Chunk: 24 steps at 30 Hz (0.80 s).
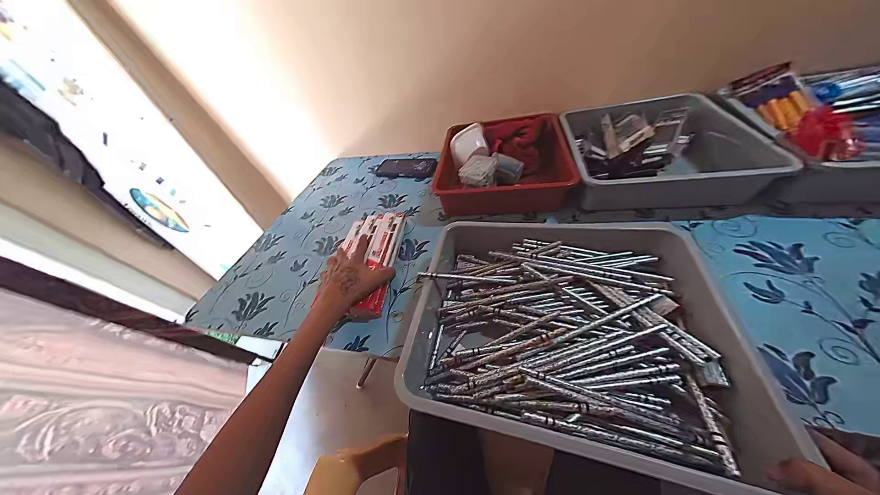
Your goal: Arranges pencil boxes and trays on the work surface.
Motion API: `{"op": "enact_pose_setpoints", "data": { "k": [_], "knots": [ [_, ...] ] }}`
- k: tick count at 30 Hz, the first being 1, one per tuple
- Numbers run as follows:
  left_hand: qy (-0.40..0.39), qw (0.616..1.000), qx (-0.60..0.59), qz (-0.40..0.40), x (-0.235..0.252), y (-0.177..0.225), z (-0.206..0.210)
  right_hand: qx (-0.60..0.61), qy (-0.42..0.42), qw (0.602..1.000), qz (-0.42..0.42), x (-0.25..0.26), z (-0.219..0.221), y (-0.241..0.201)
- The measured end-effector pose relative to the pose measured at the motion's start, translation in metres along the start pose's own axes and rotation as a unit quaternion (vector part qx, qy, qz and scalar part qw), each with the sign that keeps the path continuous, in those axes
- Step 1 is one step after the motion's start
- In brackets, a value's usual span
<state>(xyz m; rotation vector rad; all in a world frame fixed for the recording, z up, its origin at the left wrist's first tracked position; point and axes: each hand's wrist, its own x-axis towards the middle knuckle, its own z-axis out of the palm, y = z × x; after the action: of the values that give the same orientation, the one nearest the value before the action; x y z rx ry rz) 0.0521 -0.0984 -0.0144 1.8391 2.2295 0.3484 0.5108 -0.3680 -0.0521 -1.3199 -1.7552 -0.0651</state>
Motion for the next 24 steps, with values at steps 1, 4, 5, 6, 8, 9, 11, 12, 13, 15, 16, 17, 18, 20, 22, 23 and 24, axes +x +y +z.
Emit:
{"op": "enact_pose_setpoints", "data": {
  "k": [1, 4, 5, 6, 8, 9, 11, 12, 13, 15, 16, 17, 18, 20, 22, 23, 24],
  "knots": [
    [0.009, 1.000, -0.004, 0.017, 0.000, -0.003, 0.001, 0.021, 0.008, 1.000, 0.009, 0.000, 0.003, -0.002],
    [0.004, 0.999, 0.019, 0.041, 0.001, -0.003, -0.002, 0.052, 0.062, 0.996, 0.027, 0.000, 0.016, -0.004],
    [0.004, 0.998, 0.021, 0.051, 0.003, -0.004, -0.002, 0.060, 0.079, 0.995, 0.033, -0.001, 0.019, -0.004],
    [0.005, 0.998, 0.021, 0.058, 0.007, -0.006, -0.002, 0.071, 0.088, 0.993, 0.039, -0.001, 0.022, -0.005],
    [0.003, 0.998, 0.014, 0.066, 0.008, -0.005, -0.002, 0.076, 0.108, 0.991, 0.029, -0.003, 0.027, -0.001],
    [-0.009, 0.998, 0.006, 0.061, 0.005, -0.001, -0.005, 0.076, 0.113, 0.991, 0.017, -0.004, 0.029, 0.002],
    [-0.023, 0.998, 0.002, 0.055, 0.001, 0.004, -0.011, 0.073, 0.112, 0.991, 0.007, -0.005, 0.031, 0.005],
    [-0.020, 0.998, 0.000, 0.055, 0.002, 0.003, -0.011, 0.072, 0.113, 0.991, 0.005, -0.005, 0.032, 0.006],
    [-0.017, 0.998, -0.002, 0.056, 0.003, 0.002, -0.010, 0.071, 0.113, 0.991, 0.003, -0.005, 0.032, 0.006],
    [-0.013, 0.999, -0.004, 0.051, 0.002, 0.000, -0.009, 0.072, 0.113, 0.991, 0.005, -0.005, 0.032, 0.006],
    [-0.007, 0.999, -0.005, 0.048, 0.004, -0.003, -0.007, 0.074, 0.111, 0.991, 0.012, -0.004, 0.031, 0.005],
    [0.006, 0.999, -0.008, 0.053, 0.007, -0.007, -0.004, 0.074, 0.107, 0.991, 0.018, -0.004, 0.030, 0.003],
    [0.019, 0.998, -0.005, 0.061, 0.011, -0.012, 0.000, 0.072, 0.103, 0.992, 0.024, -0.004, 0.028, 0.002],
    [0.027, 0.997, 0.003, 0.069, 0.017, -0.016, 0.002, 0.063, 0.099, 0.993, 0.023, -0.005, 0.026, 0.003],
    [0.020, 0.998, 0.005, 0.059, 0.017, -0.014, -0.001, 0.049, 0.082, 0.995, 0.027, -0.008, 0.021, 0.001],
    [0.020, 0.999, 0.005, 0.049, 0.016, -0.014, -0.003, 0.046, 0.069, 0.996, 0.031, -0.008, 0.018, -0.001],
    [0.024, 0.999, -0.002, 0.042, 0.016, -0.015, -0.004, 0.044, 0.056, 0.997, 0.026, -0.007, 0.016, -0.002]
  ]
}}
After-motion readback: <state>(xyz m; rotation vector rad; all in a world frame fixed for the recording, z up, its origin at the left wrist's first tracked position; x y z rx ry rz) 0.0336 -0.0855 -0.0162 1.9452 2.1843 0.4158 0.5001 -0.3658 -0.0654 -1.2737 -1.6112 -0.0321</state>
